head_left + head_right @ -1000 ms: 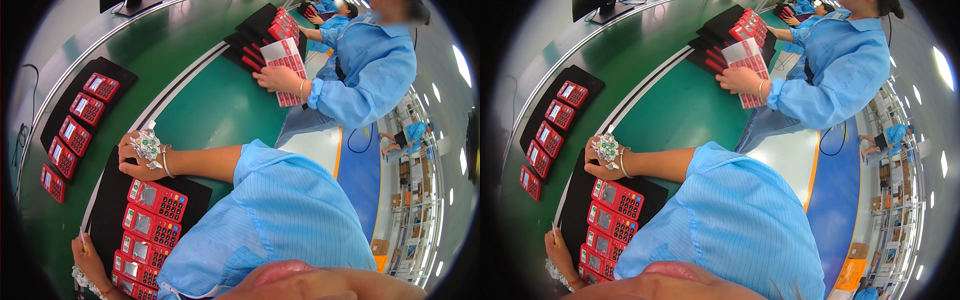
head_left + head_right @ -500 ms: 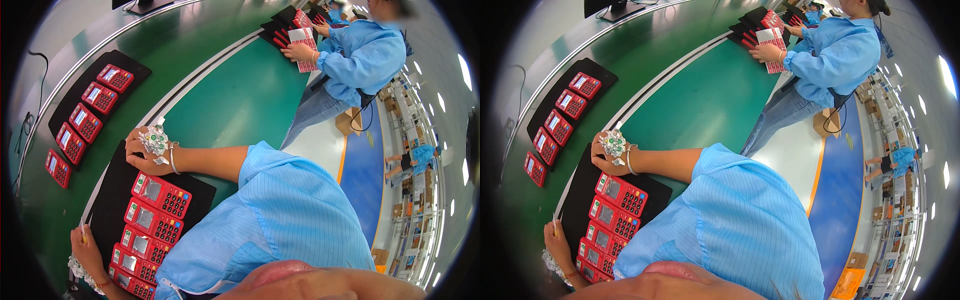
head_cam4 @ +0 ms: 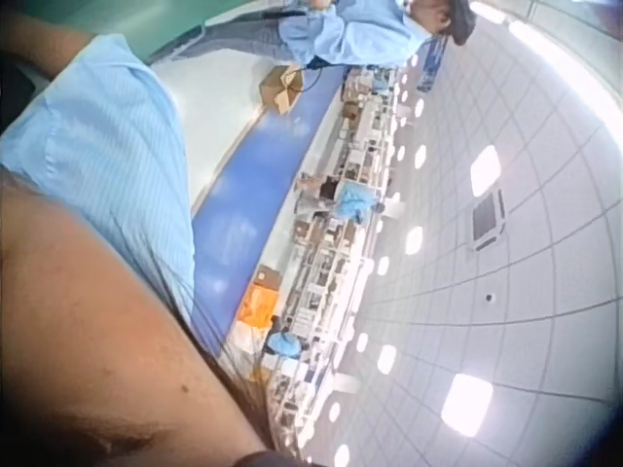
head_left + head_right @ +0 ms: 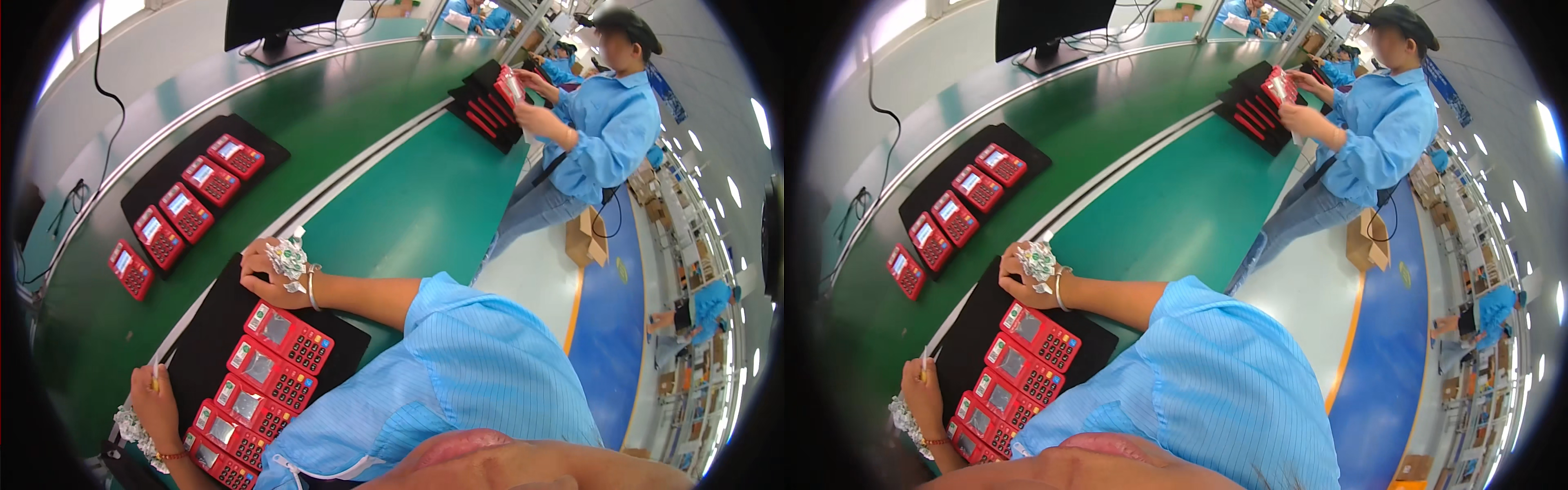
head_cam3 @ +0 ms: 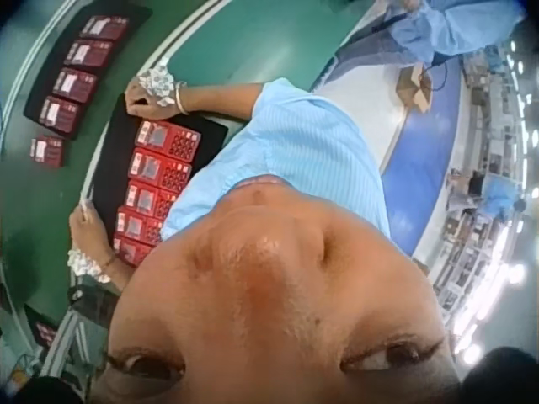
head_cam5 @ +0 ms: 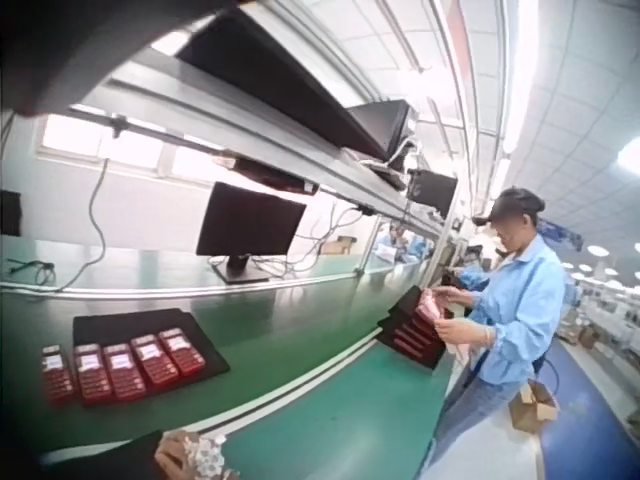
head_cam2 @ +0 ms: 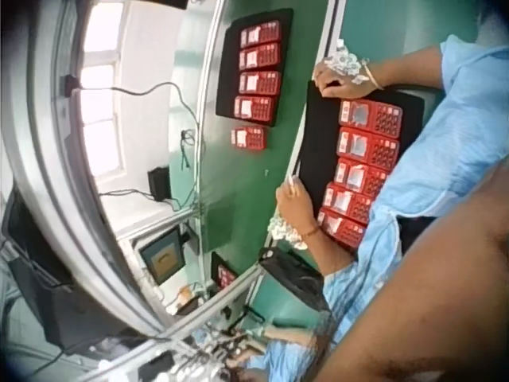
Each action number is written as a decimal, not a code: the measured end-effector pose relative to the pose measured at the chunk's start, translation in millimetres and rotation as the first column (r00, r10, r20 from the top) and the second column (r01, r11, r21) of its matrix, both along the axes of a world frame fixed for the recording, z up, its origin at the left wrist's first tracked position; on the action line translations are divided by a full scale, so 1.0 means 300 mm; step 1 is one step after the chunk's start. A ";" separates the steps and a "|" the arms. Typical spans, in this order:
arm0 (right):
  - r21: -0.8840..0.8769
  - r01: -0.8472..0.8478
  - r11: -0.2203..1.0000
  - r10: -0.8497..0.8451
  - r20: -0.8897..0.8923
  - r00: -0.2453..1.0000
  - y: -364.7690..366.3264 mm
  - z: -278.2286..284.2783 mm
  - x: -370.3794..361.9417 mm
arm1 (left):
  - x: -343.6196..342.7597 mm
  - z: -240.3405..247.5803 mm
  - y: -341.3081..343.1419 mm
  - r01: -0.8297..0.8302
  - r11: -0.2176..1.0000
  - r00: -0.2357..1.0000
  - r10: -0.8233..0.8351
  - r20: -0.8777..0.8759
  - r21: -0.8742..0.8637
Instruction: The person tests handheld payment terminals by pressing their keys, applies stickers onto the devices by hand, and slides the trays of terminals along the assembly line.
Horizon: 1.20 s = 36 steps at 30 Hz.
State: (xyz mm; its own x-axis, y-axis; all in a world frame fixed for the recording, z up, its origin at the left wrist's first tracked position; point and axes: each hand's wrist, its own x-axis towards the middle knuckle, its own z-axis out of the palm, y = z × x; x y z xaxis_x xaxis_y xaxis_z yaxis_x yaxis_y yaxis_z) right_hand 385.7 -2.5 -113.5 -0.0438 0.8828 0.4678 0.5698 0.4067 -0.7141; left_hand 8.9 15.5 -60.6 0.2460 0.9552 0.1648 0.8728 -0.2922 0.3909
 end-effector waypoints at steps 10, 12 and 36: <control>-0.002 -0.007 1.000 0.007 0.034 0.999 0.009 0.004 0.009 | 0.022 0.001 -0.016 -0.010 0.999 0.999 0.008 0.049 0.036; 0.013 -0.036 0.999 0.036 0.041 0.999 0.016 -0.010 0.012 | 0.022 -0.007 -0.016 -0.001 0.998 0.997 -0.004 0.072 0.069; -0.030 -0.023 0.999 0.025 0.063 0.998 0.010 -0.019 -0.008 | 0.013 -0.036 -0.021 -0.009 0.997 0.998 0.005 0.061 0.072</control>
State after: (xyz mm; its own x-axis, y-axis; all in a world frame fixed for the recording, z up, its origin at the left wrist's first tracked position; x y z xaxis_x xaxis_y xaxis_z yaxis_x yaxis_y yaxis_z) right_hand 383.2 0.6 -119.0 -0.0939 0.8943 0.4375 0.6042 0.4004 -0.6889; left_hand 12.6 9.2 -71.4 0.2269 0.9418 0.2480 0.8504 -0.3157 0.4209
